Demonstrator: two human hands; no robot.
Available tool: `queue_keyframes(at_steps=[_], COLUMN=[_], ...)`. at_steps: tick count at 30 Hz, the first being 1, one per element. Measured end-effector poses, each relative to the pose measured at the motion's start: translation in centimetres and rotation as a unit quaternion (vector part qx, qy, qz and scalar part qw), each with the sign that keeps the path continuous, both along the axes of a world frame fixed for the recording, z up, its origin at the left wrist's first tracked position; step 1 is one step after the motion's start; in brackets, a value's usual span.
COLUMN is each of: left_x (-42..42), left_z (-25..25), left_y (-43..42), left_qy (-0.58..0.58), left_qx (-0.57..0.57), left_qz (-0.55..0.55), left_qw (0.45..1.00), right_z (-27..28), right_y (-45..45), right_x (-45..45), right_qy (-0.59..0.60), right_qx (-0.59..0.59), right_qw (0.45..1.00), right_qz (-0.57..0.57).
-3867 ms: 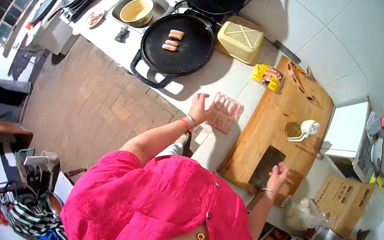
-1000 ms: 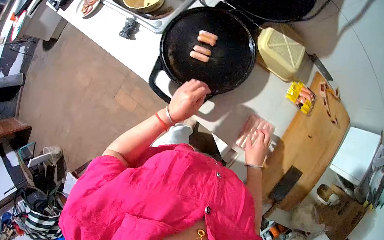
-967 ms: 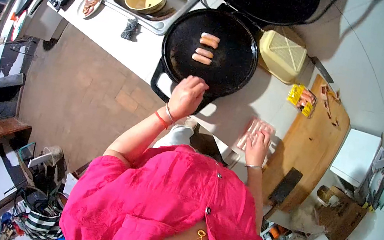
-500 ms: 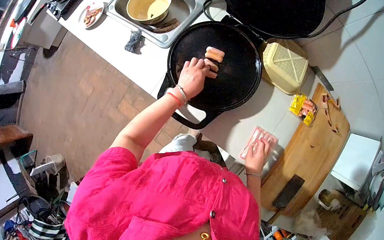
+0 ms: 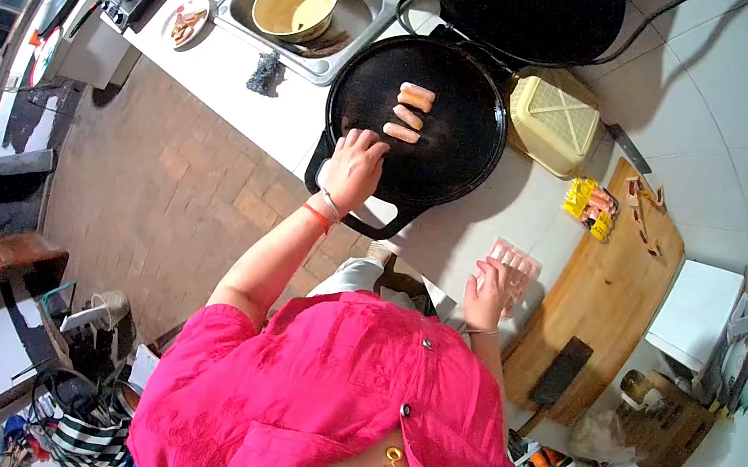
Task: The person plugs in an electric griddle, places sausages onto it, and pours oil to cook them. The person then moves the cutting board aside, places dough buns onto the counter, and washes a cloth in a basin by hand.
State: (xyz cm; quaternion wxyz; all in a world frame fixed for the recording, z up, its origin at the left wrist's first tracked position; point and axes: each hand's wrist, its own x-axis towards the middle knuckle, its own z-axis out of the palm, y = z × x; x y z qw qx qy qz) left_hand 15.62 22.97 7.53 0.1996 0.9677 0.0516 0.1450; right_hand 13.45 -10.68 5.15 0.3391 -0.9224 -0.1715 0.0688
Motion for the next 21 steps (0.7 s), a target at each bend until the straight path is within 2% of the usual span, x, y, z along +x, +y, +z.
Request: queue_keyframes(at_steps=[2, 5, 6, 10, 11, 13, 14, 17, 21], left_x=[1.3, 3.0, 3.4, 3.4, 3.0, 1.9, 1.3, 0.9, 2.6], left_z=[-0.4, -1.8, -1.8, -1.9, -1.5, -0.2, -0.1, 1.4, -0.7], left_y=[-0.2, -0.6, -0.8, -1.5, -1.4, -1.1, -0.7, 0.3, 1.6], left_qy=[0.026, -0.016, -0.027, 0.0, 0.022, -0.006, 0.013, -0.026, 0.012], left_qx=[0.027, 0.063, 0.033, 0.032, 0.013, -0.023, -0.046, -0.025, 0.013], left_qz=[-0.008, -0.015, -0.025, -0.027, -0.024, -0.003, 0.016, 0.002, -0.038], left_qw=[0.999, 0.998, 0.999, 0.999, 0.999, 1.0, 0.999, 0.999, 0.999], right_z=[0.3, 0.4, 0.7, 0.7, 0.8, 2.3, 2.9, 3.8, 7.2], right_y=[0.7, 1.1, 1.2, 0.7, 0.5, 0.6, 0.5, 0.4, 3.3], right_x=[0.3, 0.6, 0.6, 0.4, 0.5, 1.1, 2.1, 5.9, 10.2], right_qy=[-0.006, -0.004, -0.003, -0.007, -0.023, -0.054, -0.08, -0.041, -0.082], right_qx=[0.003, 0.013, 0.011, 0.021, 0.0, -0.04, -0.03, 0.006, 0.044], right_qw=[1.0, 1.0, 1.0, 1.0, 1.0, 0.998, 0.996, 0.998, 0.996], right_qz=[0.006, 0.004, 0.002, -0.011, -0.012, -0.007, 0.004, -0.036, -0.007])
